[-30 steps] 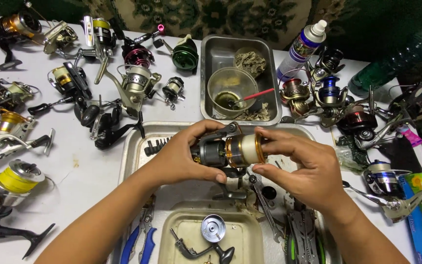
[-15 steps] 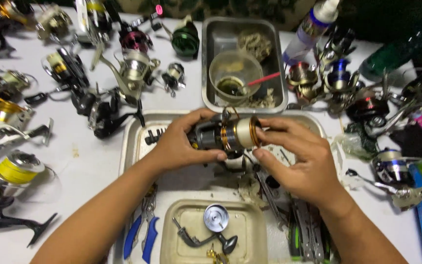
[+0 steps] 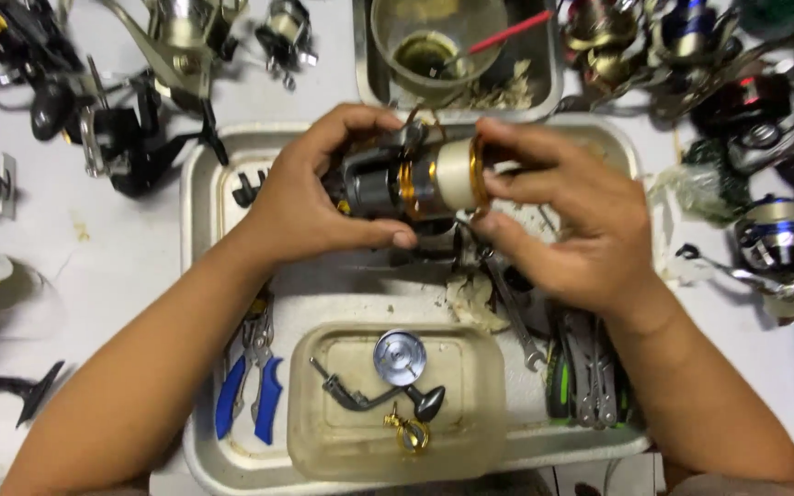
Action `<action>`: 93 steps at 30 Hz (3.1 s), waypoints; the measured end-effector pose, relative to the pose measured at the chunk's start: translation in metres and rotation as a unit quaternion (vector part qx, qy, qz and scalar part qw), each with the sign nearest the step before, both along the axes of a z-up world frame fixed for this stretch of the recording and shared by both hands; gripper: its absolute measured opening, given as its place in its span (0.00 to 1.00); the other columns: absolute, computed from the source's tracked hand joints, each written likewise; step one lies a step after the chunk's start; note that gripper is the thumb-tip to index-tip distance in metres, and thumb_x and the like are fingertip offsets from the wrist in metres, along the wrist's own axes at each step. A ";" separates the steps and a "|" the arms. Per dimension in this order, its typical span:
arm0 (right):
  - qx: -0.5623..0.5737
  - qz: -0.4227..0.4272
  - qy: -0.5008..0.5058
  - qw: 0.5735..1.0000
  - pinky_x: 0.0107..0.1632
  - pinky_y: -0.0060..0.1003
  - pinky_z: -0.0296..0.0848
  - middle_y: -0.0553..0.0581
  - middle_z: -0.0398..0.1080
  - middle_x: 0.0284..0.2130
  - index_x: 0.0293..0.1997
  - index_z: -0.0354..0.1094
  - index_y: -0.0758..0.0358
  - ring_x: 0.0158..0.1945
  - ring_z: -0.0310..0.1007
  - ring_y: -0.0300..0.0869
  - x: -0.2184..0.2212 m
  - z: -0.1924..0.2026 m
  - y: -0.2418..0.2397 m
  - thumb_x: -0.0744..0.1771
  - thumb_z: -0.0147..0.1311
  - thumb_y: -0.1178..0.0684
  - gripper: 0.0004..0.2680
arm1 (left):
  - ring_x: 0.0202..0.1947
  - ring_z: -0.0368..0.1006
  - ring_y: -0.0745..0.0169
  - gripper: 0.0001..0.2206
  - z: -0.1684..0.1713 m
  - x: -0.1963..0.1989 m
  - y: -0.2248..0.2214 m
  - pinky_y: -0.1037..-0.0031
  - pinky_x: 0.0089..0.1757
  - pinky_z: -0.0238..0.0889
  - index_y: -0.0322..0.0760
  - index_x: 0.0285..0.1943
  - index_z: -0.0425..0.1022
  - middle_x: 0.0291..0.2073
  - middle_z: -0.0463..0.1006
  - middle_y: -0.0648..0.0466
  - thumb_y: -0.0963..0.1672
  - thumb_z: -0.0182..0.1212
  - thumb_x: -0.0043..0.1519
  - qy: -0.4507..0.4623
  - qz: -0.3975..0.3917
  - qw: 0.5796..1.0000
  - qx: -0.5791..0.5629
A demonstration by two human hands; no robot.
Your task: Reassembling the body and spool of a fishing reel on a workbench with various parts and tools.
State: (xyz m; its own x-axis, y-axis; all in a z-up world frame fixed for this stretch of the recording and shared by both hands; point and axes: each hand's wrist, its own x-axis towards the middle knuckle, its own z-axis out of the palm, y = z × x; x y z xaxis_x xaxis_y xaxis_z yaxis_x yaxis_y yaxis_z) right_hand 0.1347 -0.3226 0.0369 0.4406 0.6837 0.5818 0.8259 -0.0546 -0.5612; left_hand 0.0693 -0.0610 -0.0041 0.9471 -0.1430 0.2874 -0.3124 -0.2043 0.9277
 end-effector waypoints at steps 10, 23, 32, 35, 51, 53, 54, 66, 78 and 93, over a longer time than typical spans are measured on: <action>0.015 -0.022 0.022 0.999 0.56 0.47 0.72 0.77 0.69 0.47 0.52 0.70 0.78 0.51 0.71 0.60 -0.002 -0.018 -0.009 0.68 0.62 0.61 0.10 | 0.62 0.70 0.60 0.35 0.000 -0.001 0.001 0.71 0.65 0.63 0.40 0.64 0.63 0.59 0.70 0.53 0.48 0.81 0.51 -0.040 -0.021 0.999 -0.023; 0.020 -0.003 0.025 0.999 0.55 0.44 0.79 0.74 0.66 0.50 0.50 0.71 0.73 0.55 0.70 0.59 -0.003 -0.015 -0.008 0.66 0.64 0.59 0.11 | 0.57 0.72 0.59 0.31 0.003 -0.003 -0.003 0.71 0.58 0.67 0.42 0.61 0.65 0.56 0.73 0.53 0.50 0.76 0.51 -0.032 -0.002 0.999 0.006; 0.033 0.014 -0.047 0.998 0.63 0.51 0.81 0.75 0.67 0.56 0.47 0.72 0.68 0.60 0.73 0.63 0.000 -0.011 -0.006 0.64 0.67 0.58 0.10 | 0.55 0.74 0.59 0.33 0.005 -0.004 -0.004 0.69 0.56 0.70 0.48 0.60 0.67 0.55 0.75 0.55 0.52 0.78 0.46 0.012 -0.012 1.000 0.018; 0.026 0.017 -0.021 0.999 0.63 0.50 0.79 0.75 0.68 0.55 0.48 0.72 0.68 0.60 0.74 0.62 -0.002 -0.012 -0.008 0.64 0.66 0.58 0.11 | 0.55 0.74 0.59 0.34 0.004 -0.004 -0.003 0.69 0.55 0.71 0.49 0.60 0.68 0.55 0.75 0.55 0.52 0.78 0.45 0.019 -0.008 1.000 0.023; 0.005 0.045 -0.081 0.996 0.61 0.49 0.78 0.78 0.69 0.54 0.48 0.73 0.69 0.58 0.75 0.63 0.000 -0.008 -0.008 0.65 0.64 0.61 0.09 | 0.54 0.72 0.65 0.33 -0.003 -0.003 -0.002 0.73 0.56 0.66 0.45 0.59 0.69 0.53 0.76 0.57 0.50 0.79 0.44 0.035 -0.017 0.999 -0.015; 0.005 0.034 -0.085 0.996 0.58 0.47 0.79 0.76 0.70 0.51 0.46 0.74 0.69 0.55 0.75 0.61 -0.001 -0.008 -0.008 0.64 0.66 0.59 0.09 | 0.55 0.72 0.64 0.34 -0.003 -0.003 -0.001 0.72 0.56 0.66 0.45 0.59 0.69 0.53 0.76 0.57 0.51 0.79 0.43 0.033 -0.017 0.999 -0.012; 0.004 0.022 -0.088 0.996 0.56 0.45 0.80 0.74 0.71 0.47 0.44 0.75 0.69 0.51 0.76 0.58 -0.002 -0.009 -0.008 0.63 0.68 0.57 0.10 | 0.55 0.72 0.63 0.34 -0.004 -0.003 -0.001 0.71 0.57 0.67 0.46 0.59 0.70 0.54 0.76 0.56 0.51 0.80 0.42 0.032 -0.018 0.999 -0.010; 0.001 0.030 -0.049 0.998 0.60 0.49 0.82 0.79 0.67 0.55 0.49 0.72 0.73 0.60 0.74 0.66 -0.006 -0.009 -0.007 0.66 0.63 0.62 0.09 | 0.56 0.75 0.59 0.29 -0.010 0.000 0.002 0.69 0.58 0.71 0.40 0.61 0.72 0.55 0.78 0.53 0.49 0.76 0.51 -0.008 -0.036 0.999 -0.034; 0.005 -0.002 -0.079 0.997 0.58 0.51 0.80 0.79 0.71 0.50 0.47 0.73 0.75 0.54 0.77 0.65 -0.007 -0.006 -0.007 0.65 0.66 0.57 0.11 | 0.59 0.73 0.59 0.33 -0.015 0.003 0.002 0.68 0.60 0.69 0.38 0.63 0.72 0.57 0.76 0.52 0.50 0.78 0.49 -0.029 -0.051 0.997 -0.047; 0.012 0.029 -0.090 0.995 0.49 0.47 0.80 0.77 0.75 0.42 0.46 0.72 0.78 0.45 0.80 0.62 -0.009 -0.005 -0.002 0.65 0.66 0.64 0.09 | 0.58 0.74 0.60 0.33 -0.025 0.005 0.003 0.70 0.58 0.70 0.37 0.61 0.73 0.57 0.77 0.51 0.49 0.79 0.46 0.008 -0.041 0.996 -0.084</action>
State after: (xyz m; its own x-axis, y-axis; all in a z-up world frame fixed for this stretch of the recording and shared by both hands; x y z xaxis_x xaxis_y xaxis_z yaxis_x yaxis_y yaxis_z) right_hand 0.1257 -0.3248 0.0318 0.2877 0.6906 0.6636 0.9145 0.0079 -0.4046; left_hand 0.0738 -0.0582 -0.0291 0.9388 -0.1700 0.2996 -0.3073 -0.0199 0.9514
